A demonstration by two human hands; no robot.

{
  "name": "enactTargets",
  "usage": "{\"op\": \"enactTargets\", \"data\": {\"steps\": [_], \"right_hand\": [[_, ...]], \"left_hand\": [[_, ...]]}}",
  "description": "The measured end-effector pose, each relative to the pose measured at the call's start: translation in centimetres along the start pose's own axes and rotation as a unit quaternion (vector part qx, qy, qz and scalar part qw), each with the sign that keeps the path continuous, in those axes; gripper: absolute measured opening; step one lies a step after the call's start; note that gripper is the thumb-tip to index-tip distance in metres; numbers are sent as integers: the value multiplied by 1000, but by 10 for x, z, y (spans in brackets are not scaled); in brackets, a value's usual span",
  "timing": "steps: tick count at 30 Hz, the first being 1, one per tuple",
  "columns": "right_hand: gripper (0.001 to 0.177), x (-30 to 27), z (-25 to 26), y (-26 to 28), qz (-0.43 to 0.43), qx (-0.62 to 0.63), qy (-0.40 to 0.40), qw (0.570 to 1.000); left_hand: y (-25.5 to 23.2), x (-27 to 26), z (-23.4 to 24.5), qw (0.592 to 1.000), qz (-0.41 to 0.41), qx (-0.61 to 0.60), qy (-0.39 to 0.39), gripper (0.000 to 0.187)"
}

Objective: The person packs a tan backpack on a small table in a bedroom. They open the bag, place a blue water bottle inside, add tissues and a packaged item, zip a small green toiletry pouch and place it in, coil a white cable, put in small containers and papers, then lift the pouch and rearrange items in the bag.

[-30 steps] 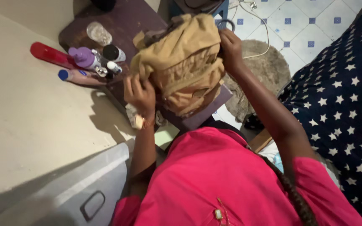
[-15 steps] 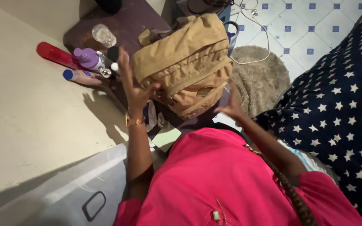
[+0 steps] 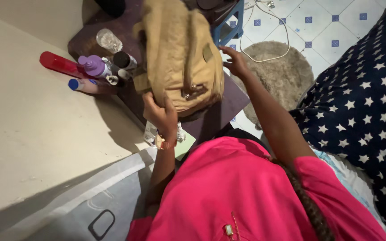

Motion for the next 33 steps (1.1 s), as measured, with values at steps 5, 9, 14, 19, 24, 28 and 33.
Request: {"op": "enactTargets", "data": {"steps": [5, 9, 14, 19, 24, 28, 33], "right_hand": [[40, -40, -23, 24, -73, 87, -48, 992], [60, -115, -4, 73, 13, 97, -94, 991], [74, -130, -2, 116, 150, -128, -156, 968], [46, -58, 7, 85, 120, -129, -52, 983], [52, 3, 30, 85, 180, -85, -35, 979], [71, -9, 28, 91, 85, -94, -7, 992], [60, -90, 39, 146, 108, -88, -193, 971]], "left_hand": [[-37, 7, 0, 998, -51, 14, 21, 52], [-71, 29, 11, 966, -199, 3, 166, 87], [-74, 28, -5, 884, -304, 118, 336, 45], [-71, 26, -22, 917, -272, 55, 287, 32], [-79, 26, -56, 957, -211, 18, 196, 29], [-84, 43, -54, 933, -280, -9, 227, 67], [-49, 72, -25, 917, -235, 174, 270, 107]]}}
Point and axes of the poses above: each hand's wrist, its own x-axis towards the middle knuckle, its own z-axis out of the back of the hand, y = z × x, the point moved 7 cm from there along x, towards the middle knuckle, and after that the axes turned 9 degrees about -x, right-handed, at the moved point
